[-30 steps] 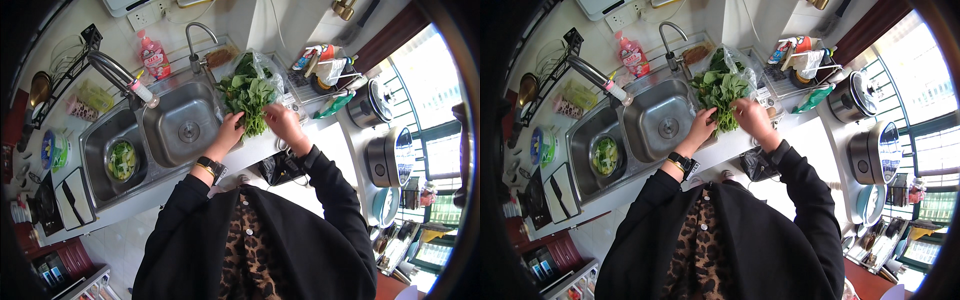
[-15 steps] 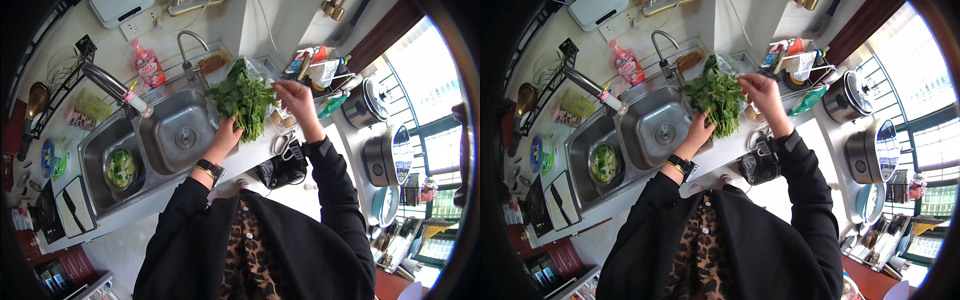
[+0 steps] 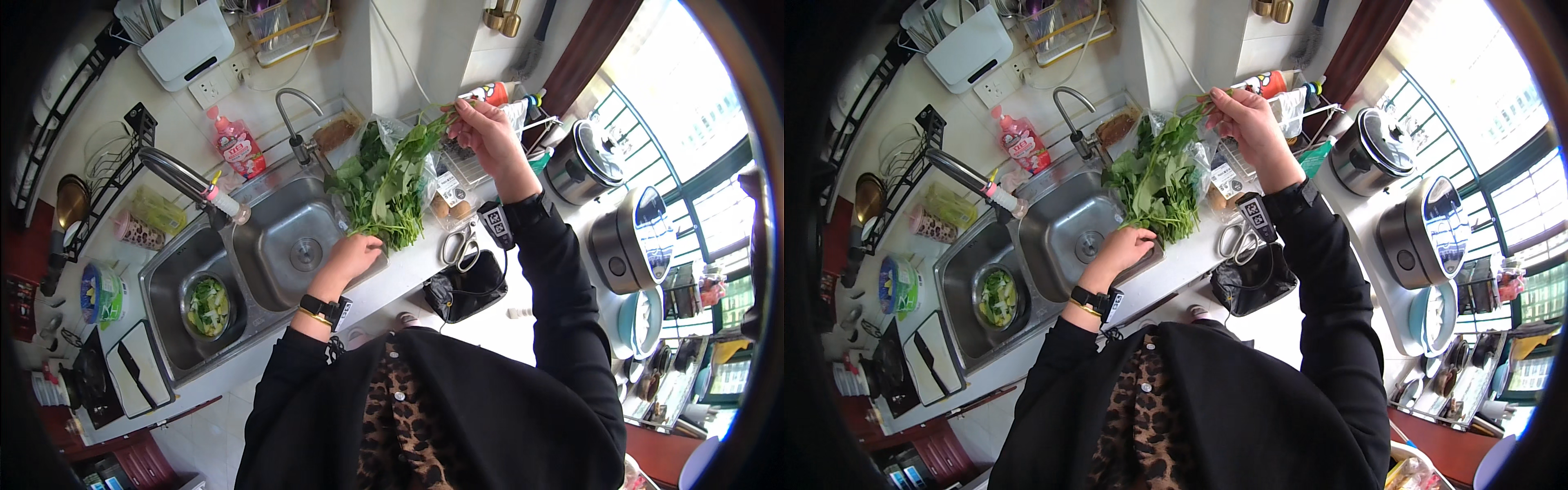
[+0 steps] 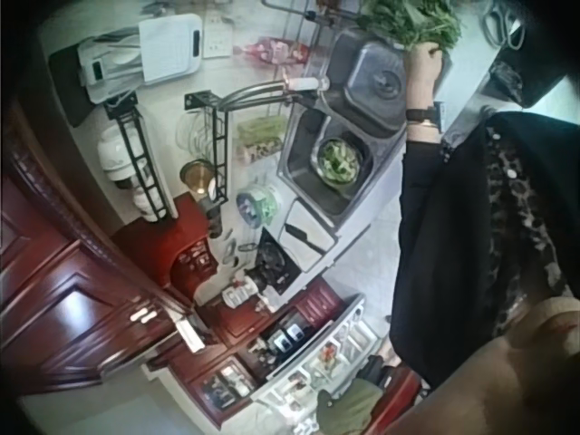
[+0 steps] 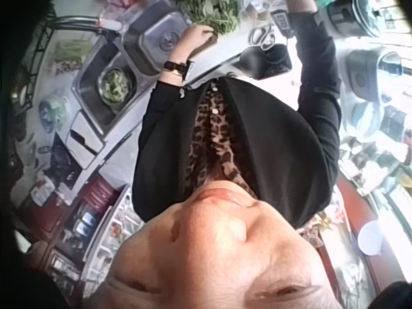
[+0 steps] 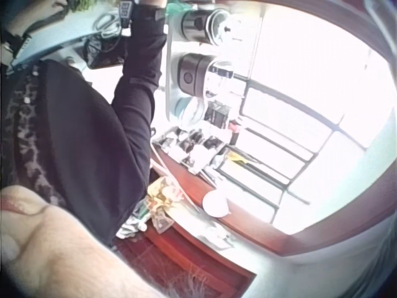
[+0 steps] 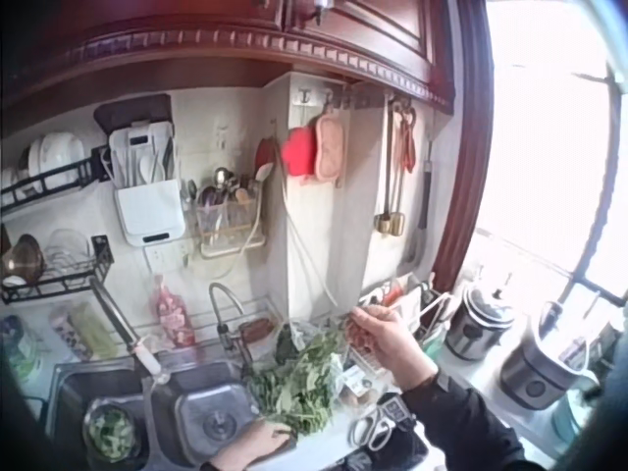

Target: The person retrieves leafy greens from the refrigerator, places them on the counter, and uses scissors to trim the stems. They then separate the leaves by hand and place them into the sink.

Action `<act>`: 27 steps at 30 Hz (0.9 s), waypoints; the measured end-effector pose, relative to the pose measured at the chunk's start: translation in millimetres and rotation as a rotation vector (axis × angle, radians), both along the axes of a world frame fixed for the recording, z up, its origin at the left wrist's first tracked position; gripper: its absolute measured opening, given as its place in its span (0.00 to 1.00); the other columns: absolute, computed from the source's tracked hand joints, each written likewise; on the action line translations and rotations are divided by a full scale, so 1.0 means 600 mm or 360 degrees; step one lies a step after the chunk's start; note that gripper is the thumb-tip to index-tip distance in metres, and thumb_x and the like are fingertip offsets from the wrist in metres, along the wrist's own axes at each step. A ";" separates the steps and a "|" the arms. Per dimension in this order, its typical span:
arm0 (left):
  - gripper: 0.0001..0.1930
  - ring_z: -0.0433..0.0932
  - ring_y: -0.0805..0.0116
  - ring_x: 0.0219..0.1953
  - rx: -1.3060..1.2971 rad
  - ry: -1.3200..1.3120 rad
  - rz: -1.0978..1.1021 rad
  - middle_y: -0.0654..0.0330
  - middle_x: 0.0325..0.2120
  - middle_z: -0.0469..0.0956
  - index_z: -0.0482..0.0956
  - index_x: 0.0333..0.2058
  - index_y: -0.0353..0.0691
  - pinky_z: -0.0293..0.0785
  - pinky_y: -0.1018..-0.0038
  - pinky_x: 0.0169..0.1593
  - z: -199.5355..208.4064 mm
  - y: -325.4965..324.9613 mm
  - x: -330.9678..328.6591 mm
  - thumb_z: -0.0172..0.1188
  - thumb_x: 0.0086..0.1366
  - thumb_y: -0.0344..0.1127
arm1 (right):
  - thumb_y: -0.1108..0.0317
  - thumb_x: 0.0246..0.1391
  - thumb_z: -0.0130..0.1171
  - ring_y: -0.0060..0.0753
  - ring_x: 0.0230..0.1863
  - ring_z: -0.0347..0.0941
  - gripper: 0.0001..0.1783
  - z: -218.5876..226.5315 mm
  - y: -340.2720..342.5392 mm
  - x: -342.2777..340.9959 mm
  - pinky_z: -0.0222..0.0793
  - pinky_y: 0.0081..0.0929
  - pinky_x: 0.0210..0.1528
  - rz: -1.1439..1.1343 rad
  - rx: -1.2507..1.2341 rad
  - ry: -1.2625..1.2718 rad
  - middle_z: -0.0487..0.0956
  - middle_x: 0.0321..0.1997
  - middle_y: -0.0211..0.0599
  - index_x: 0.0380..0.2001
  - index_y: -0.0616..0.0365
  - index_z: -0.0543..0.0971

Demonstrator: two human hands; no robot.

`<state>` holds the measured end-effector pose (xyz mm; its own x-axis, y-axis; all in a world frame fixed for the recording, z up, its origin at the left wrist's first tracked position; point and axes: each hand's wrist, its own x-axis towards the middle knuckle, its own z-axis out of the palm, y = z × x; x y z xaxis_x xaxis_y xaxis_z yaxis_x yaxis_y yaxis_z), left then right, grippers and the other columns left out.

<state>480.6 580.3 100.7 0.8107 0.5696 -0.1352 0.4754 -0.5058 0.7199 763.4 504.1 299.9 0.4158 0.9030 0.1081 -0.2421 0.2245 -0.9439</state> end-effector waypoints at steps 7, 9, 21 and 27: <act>0.13 0.82 0.75 0.29 -0.0670 0.0338 -0.0573 0.61 0.31 0.84 0.84 0.41 0.37 0.77 0.76 0.33 0.034 -0.030 0.011 0.62 0.62 0.39 | 0.64 0.65 0.56 0.16 0.26 0.76 0.13 -0.001 -0.007 -0.013 0.67 0.12 0.25 0.0170 0.0057 -0.0107 0.80 0.28 0.28 0.41 0.63 0.82; 0.14 0.83 0.74 0.30 -0.0880 0.0315 -0.0588 0.60 0.33 0.84 0.83 0.43 0.37 0.78 0.76 0.33 0.038 -0.046 0.009 0.61 0.63 0.38 | 0.64 0.65 0.56 0.16 0.27 0.76 0.13 -0.002 -0.010 -0.019 0.67 0.12 0.26 0.0200 0.0063 -0.0182 0.81 0.28 0.29 0.44 0.62 0.81; 0.10 0.80 0.78 0.36 -0.0174 -0.0880 0.0537 0.63 0.35 0.82 0.81 0.44 0.37 0.73 0.82 0.35 0.227 -0.019 -0.096 0.57 0.70 0.35 | 0.63 0.68 0.49 0.17 0.31 0.76 0.16 -0.009 -0.016 -0.104 0.67 0.14 0.30 0.0640 -0.0096 -0.0288 0.82 0.32 0.29 0.47 0.63 0.80; 0.13 0.76 0.82 0.37 -0.0397 -0.1152 0.0480 0.66 0.37 0.82 0.80 0.47 0.33 0.73 0.82 0.42 0.282 -0.059 -0.100 0.61 0.68 0.35 | 0.64 0.67 0.51 0.19 0.31 0.75 0.16 -0.022 0.005 -0.206 0.68 0.16 0.31 0.1003 0.0012 -0.0290 0.81 0.32 0.32 0.46 0.66 0.80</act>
<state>420.4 544.9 270.0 0.5629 0.7992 0.2107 -0.0596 -0.2151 0.9748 639.8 507.1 286.8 -0.2182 0.9667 0.1341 -0.1659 0.0986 -0.9812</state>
